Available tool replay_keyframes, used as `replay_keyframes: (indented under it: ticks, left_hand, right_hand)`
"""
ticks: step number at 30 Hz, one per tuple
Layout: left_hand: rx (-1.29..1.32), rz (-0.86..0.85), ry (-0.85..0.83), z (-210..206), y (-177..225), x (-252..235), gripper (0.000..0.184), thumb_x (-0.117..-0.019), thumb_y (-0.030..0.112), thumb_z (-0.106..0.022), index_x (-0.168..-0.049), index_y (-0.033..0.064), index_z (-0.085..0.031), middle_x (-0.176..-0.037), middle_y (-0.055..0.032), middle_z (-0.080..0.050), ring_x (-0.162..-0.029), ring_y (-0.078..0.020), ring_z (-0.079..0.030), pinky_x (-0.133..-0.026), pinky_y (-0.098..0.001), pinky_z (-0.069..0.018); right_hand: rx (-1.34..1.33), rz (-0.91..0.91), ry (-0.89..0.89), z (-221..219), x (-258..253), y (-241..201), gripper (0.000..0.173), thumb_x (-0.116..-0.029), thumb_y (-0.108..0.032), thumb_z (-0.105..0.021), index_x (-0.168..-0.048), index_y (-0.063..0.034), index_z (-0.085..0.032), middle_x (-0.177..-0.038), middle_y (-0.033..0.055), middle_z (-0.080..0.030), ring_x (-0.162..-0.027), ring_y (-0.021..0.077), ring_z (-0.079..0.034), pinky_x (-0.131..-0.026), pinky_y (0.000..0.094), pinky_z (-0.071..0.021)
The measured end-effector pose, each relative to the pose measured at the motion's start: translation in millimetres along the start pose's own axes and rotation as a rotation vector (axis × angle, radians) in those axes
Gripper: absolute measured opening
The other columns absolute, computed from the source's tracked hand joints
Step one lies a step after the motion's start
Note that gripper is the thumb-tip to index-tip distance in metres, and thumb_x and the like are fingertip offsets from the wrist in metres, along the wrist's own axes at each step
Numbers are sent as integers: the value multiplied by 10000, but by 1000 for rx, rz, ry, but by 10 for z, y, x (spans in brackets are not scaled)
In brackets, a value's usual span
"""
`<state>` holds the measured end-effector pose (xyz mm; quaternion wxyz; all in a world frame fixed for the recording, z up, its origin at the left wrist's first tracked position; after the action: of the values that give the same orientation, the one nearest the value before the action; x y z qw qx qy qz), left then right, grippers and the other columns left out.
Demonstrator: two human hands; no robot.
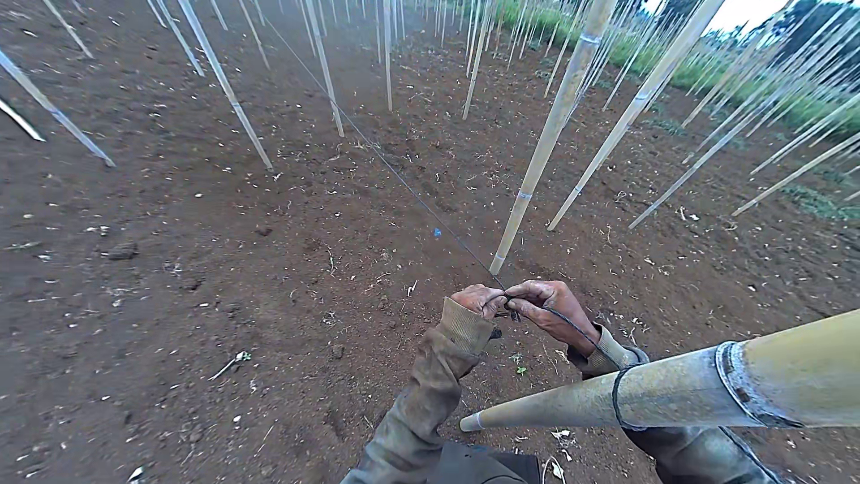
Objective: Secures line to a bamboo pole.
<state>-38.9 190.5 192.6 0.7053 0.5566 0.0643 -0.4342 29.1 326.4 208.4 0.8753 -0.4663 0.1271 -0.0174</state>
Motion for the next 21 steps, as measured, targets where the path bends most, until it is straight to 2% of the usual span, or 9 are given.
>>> replay_keyframes:
  ticks: [3,4,6,7,9,13,17,19,21]
  left_hand:
    - [-116,30,212,54,-19,92,299,-870,136,-767,-1082,-73,-740,-1009,-215,-732,-876,-283,-726,-824,-382,-603]
    - [-200,-12,312,82,20,131,320,-834,169,-791,-1046,-63,-734,-1002,-216,-714,-895,-306,-711,-831,-388,-596]
    - [-292,-90,435,117,151,172,213,-808,178,-791,-864,-15,-720,-845,-166,-703,-795,-276,-696,-761,-335,-589]
    - [-278,-97,410,97,186,167,176,-826,162,-780,-814,-1,-713,-786,-143,-705,-747,-251,-696,-732,-317,-588]
    - [-195,-7,263,7,134,136,163,-872,145,-739,-829,-13,-739,-777,-136,-726,-718,-217,-713,-717,-313,-598]
    - [-33,355,-90,-31,33,34,256,-982,156,-642,-1048,-64,-753,-1004,-202,-752,-919,-235,-739,-893,-349,-575]
    - [25,509,-86,-27,-64,57,263,-955,170,-667,-1070,-54,-740,-1018,-178,-747,-912,-182,-732,-878,-304,-575]
    - [71,565,-6,-65,-168,81,256,-894,185,-705,-1005,-46,-709,-910,-130,-723,-802,-140,-696,-780,-287,-567]
    - [136,645,-3,-111,-246,95,220,-894,188,-713,-953,-24,-697,-812,-65,-673,-714,-85,-622,-703,-264,-520]
  right_hand:
    - [-36,-59,83,20,19,49,183,-929,-51,-675,-1080,24,-746,-937,50,-769,-803,12,-711,-787,180,-591]
    - [-36,-72,107,33,26,67,180,-931,-53,-678,-1079,22,-748,-931,51,-770,-796,14,-712,-780,181,-592]
    - [-24,-75,135,54,28,69,172,-928,-55,-684,-1069,20,-747,-919,50,-770,-781,16,-713,-767,180,-596]
    - [-21,-72,137,53,29,59,167,-924,-54,-689,-1063,21,-745,-912,47,-768,-773,13,-711,-759,178,-595]
    - [-21,-64,127,29,44,49,156,-920,-53,-703,-1053,21,-740,-911,43,-767,-769,8,-711,-757,175,-596]
    - [4,-48,96,14,39,8,160,-922,-52,-690,-1058,16,-738,-929,44,-768,-775,7,-711,-755,174,-598]
    - [35,-23,88,-9,38,5,165,-927,-69,-682,-1055,5,-757,-929,42,-772,-774,-2,-709,-754,165,-592]
    - [40,-18,109,5,32,25,157,-919,-73,-685,-1034,-3,-767,-898,31,-772,-747,-5,-704,-729,164,-591]
    - [33,-16,126,8,26,43,156,-912,-66,-681,-1024,-3,-770,-886,29,-770,-734,-9,-698,-719,163,-589]
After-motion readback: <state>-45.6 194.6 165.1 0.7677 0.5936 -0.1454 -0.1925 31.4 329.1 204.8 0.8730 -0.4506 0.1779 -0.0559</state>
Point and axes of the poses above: each hand's wrist, its own x-axis away from the middle knuckle, its own z-axis out of the back of the hand, y = z × x, the point moved 7 cm from there along -x, towards the middle knuckle
